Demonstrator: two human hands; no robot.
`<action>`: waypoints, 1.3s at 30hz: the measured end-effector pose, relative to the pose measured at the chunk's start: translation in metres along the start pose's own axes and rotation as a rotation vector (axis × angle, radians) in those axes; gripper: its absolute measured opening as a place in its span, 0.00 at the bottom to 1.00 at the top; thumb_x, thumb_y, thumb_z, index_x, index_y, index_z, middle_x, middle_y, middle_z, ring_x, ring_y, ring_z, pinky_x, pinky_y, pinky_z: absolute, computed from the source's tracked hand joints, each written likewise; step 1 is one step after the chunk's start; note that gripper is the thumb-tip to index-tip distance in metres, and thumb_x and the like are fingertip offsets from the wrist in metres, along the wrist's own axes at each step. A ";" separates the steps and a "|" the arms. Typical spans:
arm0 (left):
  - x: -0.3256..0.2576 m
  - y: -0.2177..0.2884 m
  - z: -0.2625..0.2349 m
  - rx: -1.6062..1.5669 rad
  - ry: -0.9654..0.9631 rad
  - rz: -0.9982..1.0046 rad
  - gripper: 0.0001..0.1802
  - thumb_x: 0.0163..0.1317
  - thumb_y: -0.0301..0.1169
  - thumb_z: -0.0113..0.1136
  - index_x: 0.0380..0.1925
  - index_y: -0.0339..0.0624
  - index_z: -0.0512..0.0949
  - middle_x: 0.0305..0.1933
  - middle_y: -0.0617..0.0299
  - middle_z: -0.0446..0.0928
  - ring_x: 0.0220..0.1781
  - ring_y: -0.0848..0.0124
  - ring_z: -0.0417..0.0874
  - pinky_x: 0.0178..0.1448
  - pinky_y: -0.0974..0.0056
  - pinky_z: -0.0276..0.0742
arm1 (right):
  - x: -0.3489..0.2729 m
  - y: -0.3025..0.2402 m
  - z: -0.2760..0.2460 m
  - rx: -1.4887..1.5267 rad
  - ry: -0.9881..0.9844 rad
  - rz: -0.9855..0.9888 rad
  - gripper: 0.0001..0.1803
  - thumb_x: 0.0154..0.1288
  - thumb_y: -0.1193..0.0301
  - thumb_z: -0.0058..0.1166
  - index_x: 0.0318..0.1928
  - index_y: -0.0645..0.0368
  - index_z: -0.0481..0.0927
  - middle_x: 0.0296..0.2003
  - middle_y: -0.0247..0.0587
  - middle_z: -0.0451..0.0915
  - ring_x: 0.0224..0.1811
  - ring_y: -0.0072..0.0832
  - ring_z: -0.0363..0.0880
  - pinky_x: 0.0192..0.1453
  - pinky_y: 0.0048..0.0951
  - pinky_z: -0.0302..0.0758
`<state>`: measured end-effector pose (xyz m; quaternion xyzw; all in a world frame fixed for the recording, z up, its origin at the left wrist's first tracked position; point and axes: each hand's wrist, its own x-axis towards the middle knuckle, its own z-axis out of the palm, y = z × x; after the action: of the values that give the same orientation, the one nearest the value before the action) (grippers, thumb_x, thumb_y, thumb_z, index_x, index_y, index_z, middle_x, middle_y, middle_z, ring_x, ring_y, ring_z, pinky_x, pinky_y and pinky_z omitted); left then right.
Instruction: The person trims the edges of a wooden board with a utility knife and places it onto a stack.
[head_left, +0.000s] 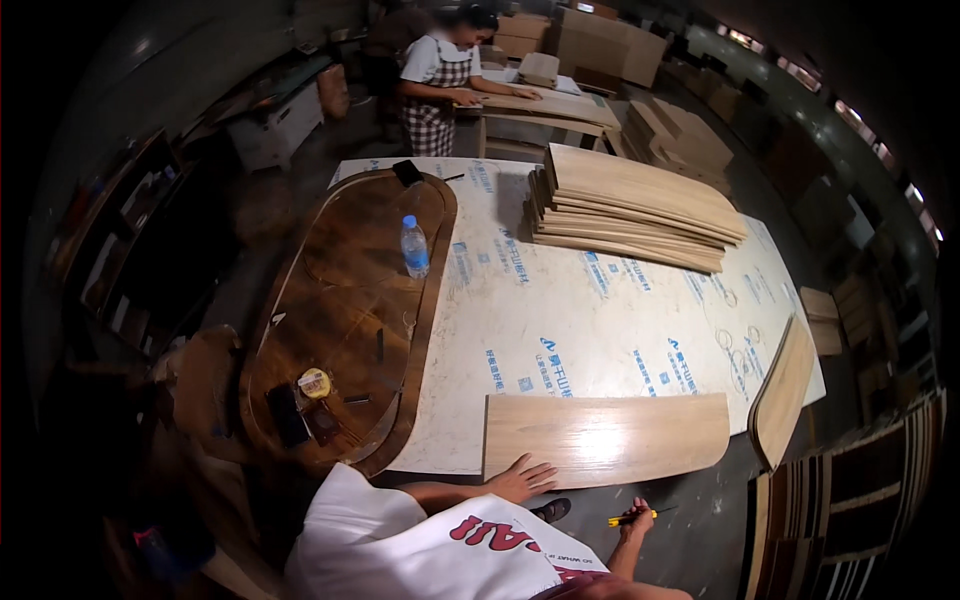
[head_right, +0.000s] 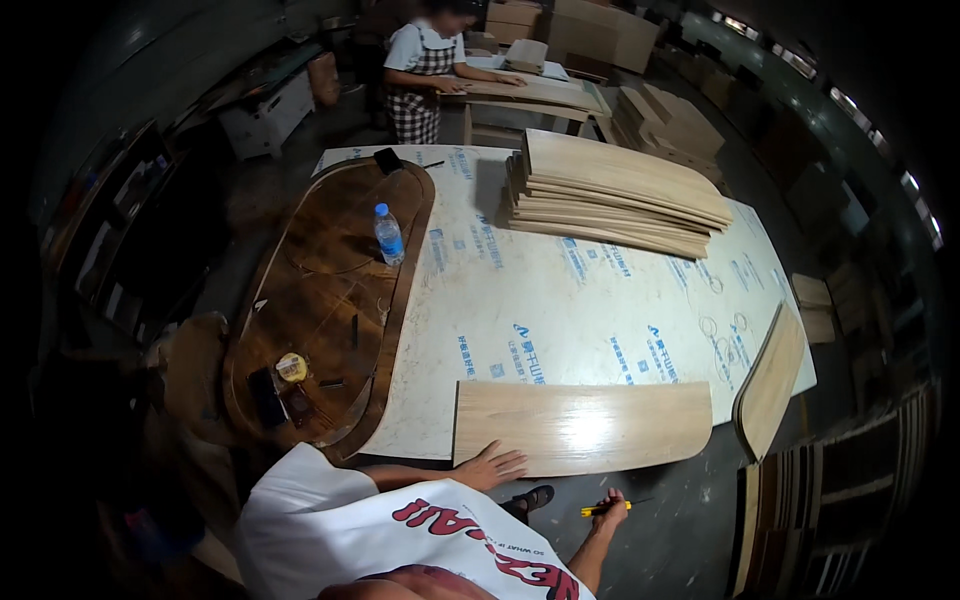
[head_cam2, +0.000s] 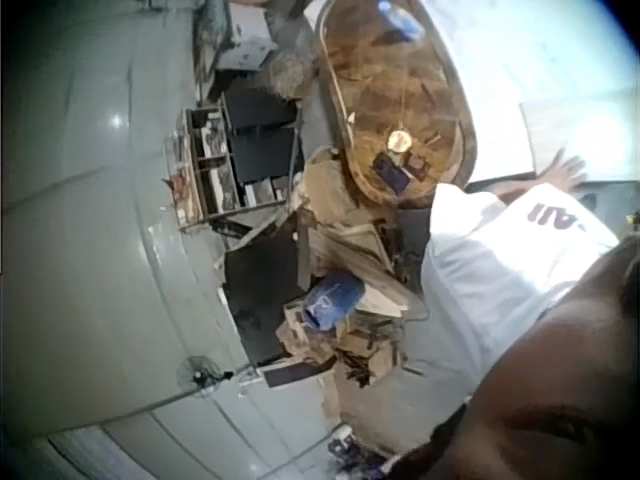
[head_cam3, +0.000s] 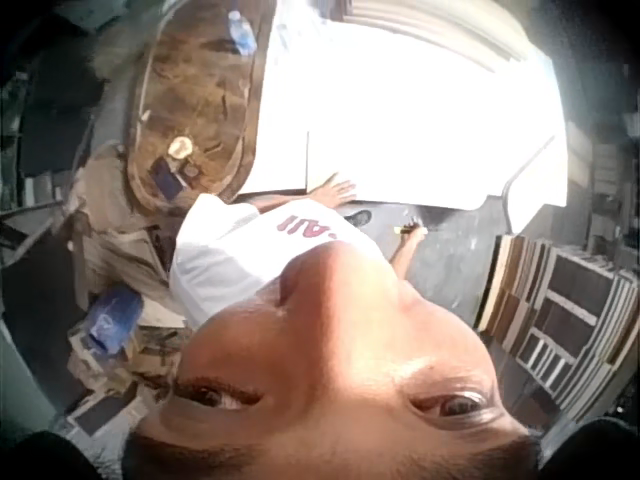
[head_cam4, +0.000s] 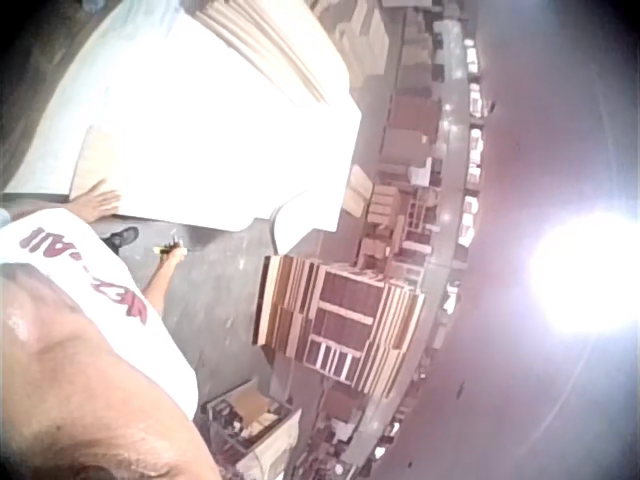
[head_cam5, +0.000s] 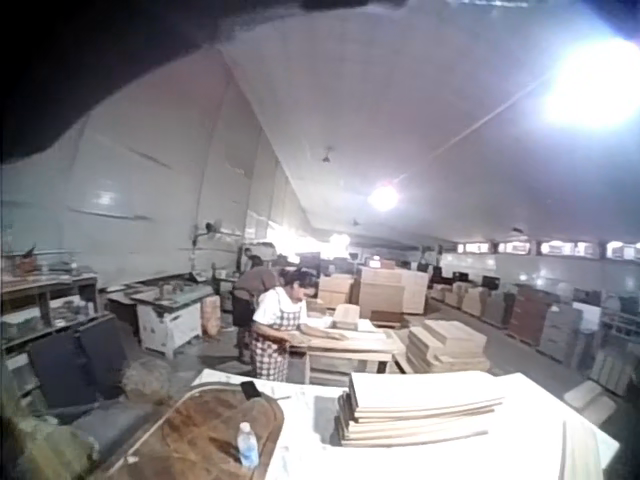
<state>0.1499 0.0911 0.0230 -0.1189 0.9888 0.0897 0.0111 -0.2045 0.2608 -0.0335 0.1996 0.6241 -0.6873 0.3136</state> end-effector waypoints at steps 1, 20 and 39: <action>0.003 0.003 -0.009 0.003 0.010 -0.013 0.36 0.66 0.47 0.41 0.74 0.52 0.53 0.80 0.58 0.43 0.81 0.62 0.42 0.76 0.35 0.32 | 0.024 -0.017 -0.011 -0.010 0.010 -0.016 0.08 0.65 0.69 0.47 0.43 0.54 0.77 0.35 0.35 0.83 0.22 0.20 0.69 0.25 0.24 0.67; 0.004 0.092 0.072 -2.154 1.216 -1.275 0.42 0.70 0.59 0.44 0.66 0.30 0.57 0.69 0.41 0.61 0.72 0.48 0.61 0.73 0.49 0.63 | 0.229 -0.165 -0.018 -0.257 -0.003 -0.346 0.20 0.66 0.63 0.61 0.53 0.62 0.80 0.37 0.30 0.81 0.29 0.20 0.73 0.30 0.20 0.69; 0.024 0.084 0.047 -1.837 1.304 -1.402 0.11 0.66 0.28 0.58 0.44 0.34 0.70 0.45 0.47 0.79 0.49 0.52 0.83 0.56 0.51 0.82 | 0.237 -0.197 -0.039 -0.294 -0.173 -0.249 0.16 0.65 0.69 0.61 0.50 0.62 0.79 0.27 0.30 0.76 0.24 0.19 0.72 0.27 0.22 0.70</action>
<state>0.1064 0.1736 -0.0095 -0.5860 0.1232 0.6234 -0.5028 -0.5147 0.2608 -0.0526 0.0134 0.7084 -0.6366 0.3045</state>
